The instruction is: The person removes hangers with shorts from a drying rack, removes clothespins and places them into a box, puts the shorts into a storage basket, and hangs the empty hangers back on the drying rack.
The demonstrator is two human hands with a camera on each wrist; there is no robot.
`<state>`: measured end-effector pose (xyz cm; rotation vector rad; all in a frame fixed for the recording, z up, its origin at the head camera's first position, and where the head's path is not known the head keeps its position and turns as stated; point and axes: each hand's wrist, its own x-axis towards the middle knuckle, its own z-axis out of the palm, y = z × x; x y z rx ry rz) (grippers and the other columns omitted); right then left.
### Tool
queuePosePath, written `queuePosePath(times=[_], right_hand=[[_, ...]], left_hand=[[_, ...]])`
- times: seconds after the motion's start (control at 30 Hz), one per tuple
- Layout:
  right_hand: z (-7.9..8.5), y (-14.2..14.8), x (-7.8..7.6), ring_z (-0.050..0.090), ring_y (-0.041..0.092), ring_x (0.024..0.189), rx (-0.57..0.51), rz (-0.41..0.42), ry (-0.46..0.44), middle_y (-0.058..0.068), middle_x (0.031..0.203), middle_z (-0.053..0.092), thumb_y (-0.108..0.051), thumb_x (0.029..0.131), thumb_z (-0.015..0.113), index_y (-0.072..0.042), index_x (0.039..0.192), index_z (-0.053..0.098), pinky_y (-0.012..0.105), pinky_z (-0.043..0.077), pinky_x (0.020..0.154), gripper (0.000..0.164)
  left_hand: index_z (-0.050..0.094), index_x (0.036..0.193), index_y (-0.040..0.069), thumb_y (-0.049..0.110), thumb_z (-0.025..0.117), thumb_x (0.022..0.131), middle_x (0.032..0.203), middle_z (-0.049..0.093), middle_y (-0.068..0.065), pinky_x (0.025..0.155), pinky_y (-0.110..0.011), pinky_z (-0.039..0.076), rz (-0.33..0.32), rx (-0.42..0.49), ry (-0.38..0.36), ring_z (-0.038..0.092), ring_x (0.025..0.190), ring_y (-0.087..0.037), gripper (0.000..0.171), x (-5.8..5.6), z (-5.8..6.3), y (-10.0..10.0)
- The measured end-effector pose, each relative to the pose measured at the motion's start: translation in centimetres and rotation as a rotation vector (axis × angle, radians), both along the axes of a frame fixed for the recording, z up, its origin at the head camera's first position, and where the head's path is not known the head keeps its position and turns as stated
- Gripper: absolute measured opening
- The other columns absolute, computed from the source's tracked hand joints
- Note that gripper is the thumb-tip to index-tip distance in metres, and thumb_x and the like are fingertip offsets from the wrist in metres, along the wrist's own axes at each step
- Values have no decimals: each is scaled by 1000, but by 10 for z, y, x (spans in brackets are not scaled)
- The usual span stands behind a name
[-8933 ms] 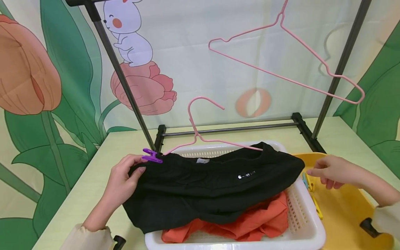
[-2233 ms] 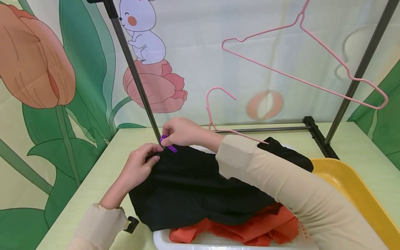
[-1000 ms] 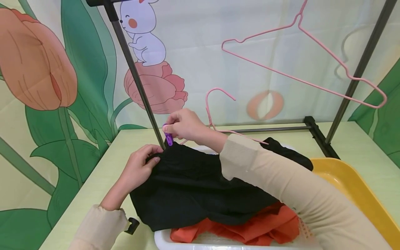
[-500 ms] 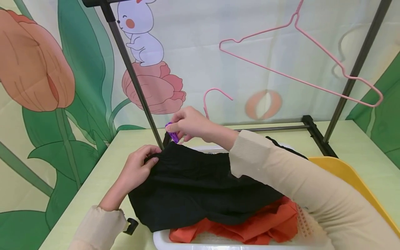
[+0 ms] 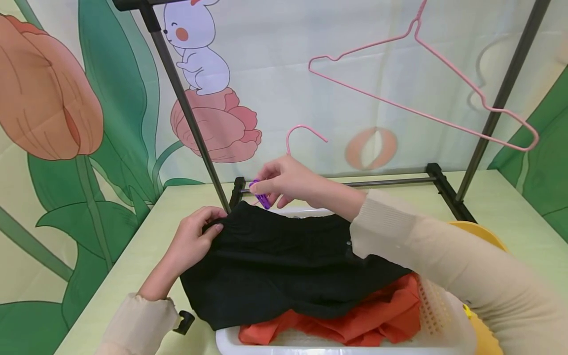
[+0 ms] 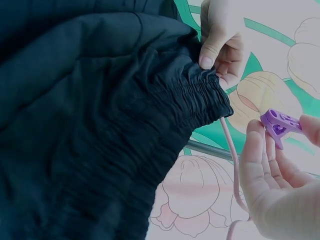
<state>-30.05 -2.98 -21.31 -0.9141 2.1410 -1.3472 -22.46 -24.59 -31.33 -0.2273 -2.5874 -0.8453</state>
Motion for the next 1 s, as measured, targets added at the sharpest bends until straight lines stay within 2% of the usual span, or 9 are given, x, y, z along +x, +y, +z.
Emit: queuePosePath(times=[0.23, 0.5, 1.0], right_hand=[[-5, 18, 0, 60, 17, 65, -7, 0, -41, 5, 78, 60, -19, 80, 62, -4, 97, 56, 32, 52, 61, 23], [-10, 43, 2, 60, 19, 70, -6, 25, -41, 6, 81, 61, -19, 82, 60, -3, 101, 55, 37, 52, 66, 25], [-17, 85, 5, 58, 21, 72, 4, -1, -8, 5, 79, 60, -22, 83, 59, -4, 102, 54, 33, 51, 62, 27]], left_hand=[[56, 101, 1, -4, 55, 82, 97, 60, -14, 85, -43, 43, 3, -2, -6, 54, 89, -26, 20, 0, 0, 1], [56, 100, 1, -5, 54, 82, 96, 60, -13, 82, -42, 43, 2, -5, 1, 54, 88, -25, 19, 0, 0, 0], [57, 100, 2, -4, 54, 83, 96, 59, -12, 82, -41, 42, 5, -7, -11, 52, 88, -24, 19, -1, -1, 1]])
